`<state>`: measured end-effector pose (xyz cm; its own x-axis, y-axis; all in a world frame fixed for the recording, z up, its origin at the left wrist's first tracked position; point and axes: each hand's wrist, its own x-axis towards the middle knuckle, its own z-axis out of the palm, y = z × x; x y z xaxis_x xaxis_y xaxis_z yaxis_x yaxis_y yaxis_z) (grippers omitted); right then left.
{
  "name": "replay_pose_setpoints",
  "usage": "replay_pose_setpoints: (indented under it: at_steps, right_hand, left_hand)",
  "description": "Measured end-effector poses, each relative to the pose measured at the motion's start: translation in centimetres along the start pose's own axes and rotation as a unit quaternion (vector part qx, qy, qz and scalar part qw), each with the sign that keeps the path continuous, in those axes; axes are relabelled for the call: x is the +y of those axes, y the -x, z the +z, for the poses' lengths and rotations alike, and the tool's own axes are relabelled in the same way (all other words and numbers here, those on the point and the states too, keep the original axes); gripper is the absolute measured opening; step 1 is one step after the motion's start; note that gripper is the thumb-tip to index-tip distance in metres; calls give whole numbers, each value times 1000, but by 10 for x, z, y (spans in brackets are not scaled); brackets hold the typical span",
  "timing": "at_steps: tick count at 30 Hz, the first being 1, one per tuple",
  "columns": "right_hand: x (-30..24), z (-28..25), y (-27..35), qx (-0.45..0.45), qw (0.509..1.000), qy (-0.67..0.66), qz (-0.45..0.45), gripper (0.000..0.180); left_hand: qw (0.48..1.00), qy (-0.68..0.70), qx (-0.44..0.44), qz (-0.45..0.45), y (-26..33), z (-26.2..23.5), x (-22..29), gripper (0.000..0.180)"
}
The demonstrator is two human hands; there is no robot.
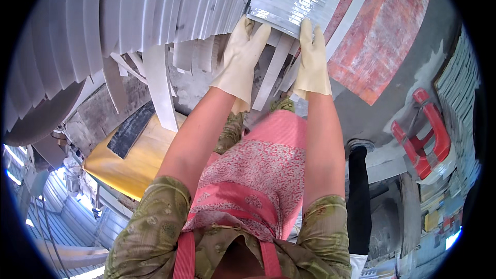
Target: The person repeatedly picks up rectangular white plasterboard pieces from a conveyor belt and stacks them on a nearby table. The person wears gloves and an apron while handling the boards one by one in a factory setting.
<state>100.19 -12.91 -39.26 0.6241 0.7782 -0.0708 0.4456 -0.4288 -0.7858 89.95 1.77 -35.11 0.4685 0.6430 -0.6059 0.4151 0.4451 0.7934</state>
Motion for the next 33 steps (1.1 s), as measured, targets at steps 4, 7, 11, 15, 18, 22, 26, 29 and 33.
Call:
replay_pose_setpoints:
  at_steps: [4, 7, 11, 15, 18, 22, 26, 29, 33]
  right_hand:
    - [1, -4, 0, -2, 999, 16, -32, 56]
    - [25, 4, 6, -1, 998, -3, -59, 52]
    - [20, 0, 6, 9, 998, -68, 17, 52]
    - [7, -5, 0, 31, 975, -172, 135, 53]
    - [2, -3, -7, 43, 952, -233, 193, 54]
    - [-1, -2, -12, 55, 927, -283, 239, 57]
    - [0, -2, -15, 67, 911, -311, 264, 60]
    - [6, -3, -11, 79, 902, -329, 266, 63]
    - [-29, -16, -15, 101, 841, -410, 337, 65]
  left_hand:
    - [999, 36, 14, 24, 1, 2, -7, 56]
    - [998, 58, -3, 16, 2, -2, -9, 55]
    - [1000, 8, 30, 1, 4, -1, -8, 51]
    - [999, 26, 16, 9, 2, 7, 1, 53]
    - [998, 53, 23, 20, -3, 10, -2, 65]
    - [998, -1, 46, -37, -7, 9, 0, 82]
    - [996, -46, 59, -56, -3, 12, 13, 85]
    - [985, -145, 69, -67, 12, 25, 36, 89]
    - [995, -54, 69, -45, 7, 28, 9, 87]
